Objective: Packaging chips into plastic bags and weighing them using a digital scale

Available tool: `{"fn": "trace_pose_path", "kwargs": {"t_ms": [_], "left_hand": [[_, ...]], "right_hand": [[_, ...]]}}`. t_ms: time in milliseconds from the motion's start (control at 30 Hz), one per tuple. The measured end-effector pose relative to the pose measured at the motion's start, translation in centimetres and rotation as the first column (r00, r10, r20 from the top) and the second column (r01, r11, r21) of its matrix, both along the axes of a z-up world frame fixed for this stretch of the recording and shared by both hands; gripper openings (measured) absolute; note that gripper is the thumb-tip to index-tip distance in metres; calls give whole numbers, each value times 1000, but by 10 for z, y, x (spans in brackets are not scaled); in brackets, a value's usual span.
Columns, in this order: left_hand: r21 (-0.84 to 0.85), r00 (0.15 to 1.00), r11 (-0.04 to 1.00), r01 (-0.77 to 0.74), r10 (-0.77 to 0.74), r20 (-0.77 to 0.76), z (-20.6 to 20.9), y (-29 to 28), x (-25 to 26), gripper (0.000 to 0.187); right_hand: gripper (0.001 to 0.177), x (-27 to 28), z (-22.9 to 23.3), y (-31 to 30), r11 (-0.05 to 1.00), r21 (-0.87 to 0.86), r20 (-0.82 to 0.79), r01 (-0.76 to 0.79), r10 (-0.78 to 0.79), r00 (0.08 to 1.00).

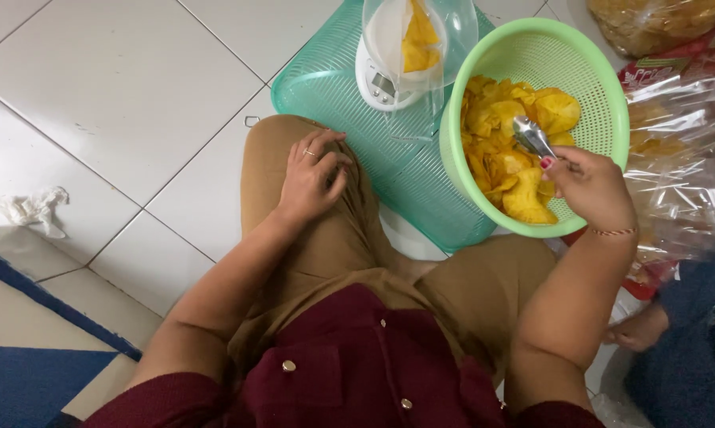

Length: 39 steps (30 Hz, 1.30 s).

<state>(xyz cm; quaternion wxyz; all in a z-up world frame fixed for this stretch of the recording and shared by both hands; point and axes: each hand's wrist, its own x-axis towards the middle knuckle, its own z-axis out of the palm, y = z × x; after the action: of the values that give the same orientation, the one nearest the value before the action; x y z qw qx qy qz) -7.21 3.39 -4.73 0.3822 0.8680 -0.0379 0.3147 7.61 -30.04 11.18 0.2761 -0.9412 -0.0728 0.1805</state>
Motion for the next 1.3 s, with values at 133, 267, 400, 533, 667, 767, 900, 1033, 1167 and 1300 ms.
{"fn": "trace_pose_path", "kwargs": {"t_ms": [133, 267, 400, 533, 667, 767, 900, 1033, 1167, 1300], "left_hand": [[1, 1000, 1000, 4, -4, 0, 0, 0, 0, 8], [7, 1000, 1000, 12, -12, -6, 1, 0, 0, 8], [19, 1000, 1000, 2, -2, 2, 0, -1, 1, 6], [12, 1000, 1000, 0, 0, -19, 0, -1, 0, 7], [16, 999, 1000, 18, -18, -41, -1, 0, 1, 8], [24, 1000, 1000, 12, -11, -12, -6, 2, 3, 9], [20, 1000, 1000, -8, 8, -4, -12, 2, 4, 9], [9, 1000, 1000, 0, -1, 15, -13, 2, 5, 8], [-7, 1000, 1000, 13, -13, 18, -10, 2, 3, 7], [-9, 1000, 1000, 13, -13, -25, 1, 0, -1, 8]], "right_hand": [[33, -9, -17, -14, 997, 83, 13, -5, 4, 1000], [38, -20, -15, -12, 994, 105, 17, 13, -15, 1000], [34, -18, -7, -3, 996, -9, 18, 90, -90, 996], [32, -13, -4, 1, 927, -375, 244, -1, 100, 964], [35, -13, 10, 41, 881, -450, 160, -148, 243, 957], [37, 2, 11, 68, 821, -529, 48, -216, 283, 958], [33, 22, -18, 77, 762, -592, 53, -264, 363, 930], [30, 29, -21, 65, 758, -610, 66, -231, 339, 939], [30, 24, -16, 42, 853, -484, 60, -198, 258, 964], [32, 4, -7, 27, 823, -544, 112, -163, 263, 958]]}}
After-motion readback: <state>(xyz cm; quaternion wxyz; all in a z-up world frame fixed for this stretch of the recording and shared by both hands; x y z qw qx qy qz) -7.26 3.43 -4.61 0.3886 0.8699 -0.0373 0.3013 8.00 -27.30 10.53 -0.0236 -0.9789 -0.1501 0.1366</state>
